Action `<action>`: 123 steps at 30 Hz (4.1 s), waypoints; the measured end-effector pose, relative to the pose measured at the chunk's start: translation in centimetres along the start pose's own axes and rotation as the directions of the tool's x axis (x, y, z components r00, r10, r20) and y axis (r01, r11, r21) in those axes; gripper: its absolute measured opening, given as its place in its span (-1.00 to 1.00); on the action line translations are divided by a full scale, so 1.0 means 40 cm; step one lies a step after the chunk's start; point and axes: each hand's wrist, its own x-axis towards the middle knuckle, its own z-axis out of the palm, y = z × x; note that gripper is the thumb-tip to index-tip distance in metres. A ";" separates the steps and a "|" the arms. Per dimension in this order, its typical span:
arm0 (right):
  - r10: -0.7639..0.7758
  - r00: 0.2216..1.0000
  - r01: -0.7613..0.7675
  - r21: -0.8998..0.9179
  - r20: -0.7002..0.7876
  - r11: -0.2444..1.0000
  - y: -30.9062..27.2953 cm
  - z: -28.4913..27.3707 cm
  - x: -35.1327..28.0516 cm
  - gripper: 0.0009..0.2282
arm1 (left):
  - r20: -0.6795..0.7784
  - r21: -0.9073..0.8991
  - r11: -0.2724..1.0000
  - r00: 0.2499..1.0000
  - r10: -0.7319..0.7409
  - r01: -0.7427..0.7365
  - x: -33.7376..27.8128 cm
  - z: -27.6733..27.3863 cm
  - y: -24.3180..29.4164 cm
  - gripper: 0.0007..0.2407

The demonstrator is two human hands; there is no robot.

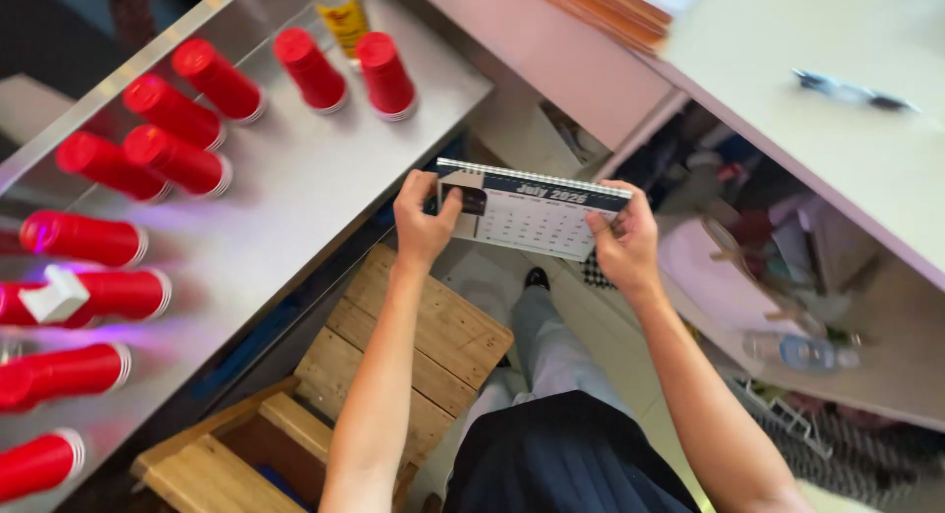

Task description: Organizing various items including bottles, a cutting board, and a calendar in a bar prep area.

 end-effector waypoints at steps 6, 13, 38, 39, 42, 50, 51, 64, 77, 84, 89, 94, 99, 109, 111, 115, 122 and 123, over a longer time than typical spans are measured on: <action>-0.058 0.958 0.078 0.060 -0.280 0.995 -0.089 -0.234 -0.150 -0.50 | 0.204 -0.239 0.925 0.916 0.345 -0.295 -0.031 0.222 0.196 -0.85; -0.141 0.824 0.171 0.003 -0.549 0.985 -0.187 -0.466 -0.305 -0.41 | 0.407 -0.484 0.844 0.795 0.450 -0.230 -0.105 0.489 0.382 -0.90; -0.371 0.393 0.097 -0.363 -0.841 0.927 -0.587 -1.278 -0.747 -0.44 | 0.470 -0.668 0.694 0.570 0.674 -0.270 -0.544 1.189 1.110 -0.85; -0.368 0.376 0.080 -0.366 -0.851 0.927 -0.602 -1.293 -0.747 -0.43 | 0.485 -0.676 0.698 0.569 0.664 -0.237 -0.548 1.206 1.128 -0.86; -0.402 0.353 0.082 -0.400 -0.845 0.913 -0.611 -1.323 -0.754 -0.44 | 0.465 -0.697 0.670 0.550 0.694 -0.256 -0.549 1.241 1.158 -0.86; -0.405 0.308 0.074 -0.403 -0.861 0.912 -0.640 -1.373 -0.726 -0.43 | 0.446 -0.705 0.648 0.530 0.721 -0.289 -0.530 1.323 1.203 -0.87; -0.401 0.311 0.069 -0.400 -0.862 0.914 -0.641 -1.372 -0.720 -0.43 | 0.448 -0.701 0.652 0.532 0.718 -0.289 -0.527 1.328 1.201 -0.86; -0.450 0.294 0.059 -0.454 -0.843 0.889 -0.665 -1.440 -0.702 -0.43 | 0.460 -0.724 0.628 0.478 0.748 -0.285 -0.499 1.406 1.269 -0.90; -0.461 0.294 0.041 -0.471 -0.837 0.881 -0.718 -1.814 -0.740 -0.42 | 0.479 -0.681 0.678 0.532 0.698 -0.276 -0.641 1.709 1.465 -0.90; -0.473 0.380 0.046 -0.495 -0.795 0.868 -0.695 -2.102 -0.765 -0.40 | 0.509 -0.614 0.731 0.559 0.654 -0.297 -0.742 1.932 1.552 -0.90; -0.462 0.421 0.059 -0.485 -0.780 0.873 -0.642 -2.262 -0.749 -0.40 | 0.531 -0.553 0.764 0.566 0.631 -0.332 -0.764 2.083 1.577 -0.88; -0.400 0.423 -0.093 -0.478 -0.813 0.873 -0.626 -2.339 -0.701 -0.30 | 0.618 -0.536 0.808 0.537 0.574 -0.247 -0.750 2.208 1.575 -0.86; -0.312 0.481 -0.204 -0.451 -0.819 0.869 -0.594 -2.377 -0.677 -0.23 | 0.696 -0.444 0.873 0.537 0.477 -0.201 -0.736 2.295 1.548 -0.82; -0.355 0.507 -0.276 -0.538 -0.786 0.797 -0.535 -2.407 -0.655 -0.34 | 0.748 -0.299 0.940 0.571 0.338 -0.164 -0.729 2.353 1.517 -0.81; -0.359 0.495 -0.257 -0.528 -0.791 0.809 -0.528 -2.412 -0.651 -0.38 | 0.723 -0.380 0.909 0.557 0.408 -0.172 -0.729 2.360 1.519 -0.81; -0.372 0.499 -0.270 -0.548 -0.783 0.792 -0.533 -2.423 -0.648 -0.40 | 0.728 -0.388 0.905 0.545 0.417 -0.174 -0.726 2.366 1.522 -0.81; -0.317 0.481 -0.393 -0.524 -0.818 0.756 -0.581 -2.403 -0.648 -0.49 | 0.750 -0.341 0.916 0.526 0.401 -0.211 -0.734 2.342 1.521 -0.76; -0.321 0.488 -0.411 -0.538 -0.812 0.736 -0.584 -2.400 -0.651 -0.54 | 0.741 -0.357 0.902 0.514 0.431 -0.241 -0.738 2.331 1.524 -0.71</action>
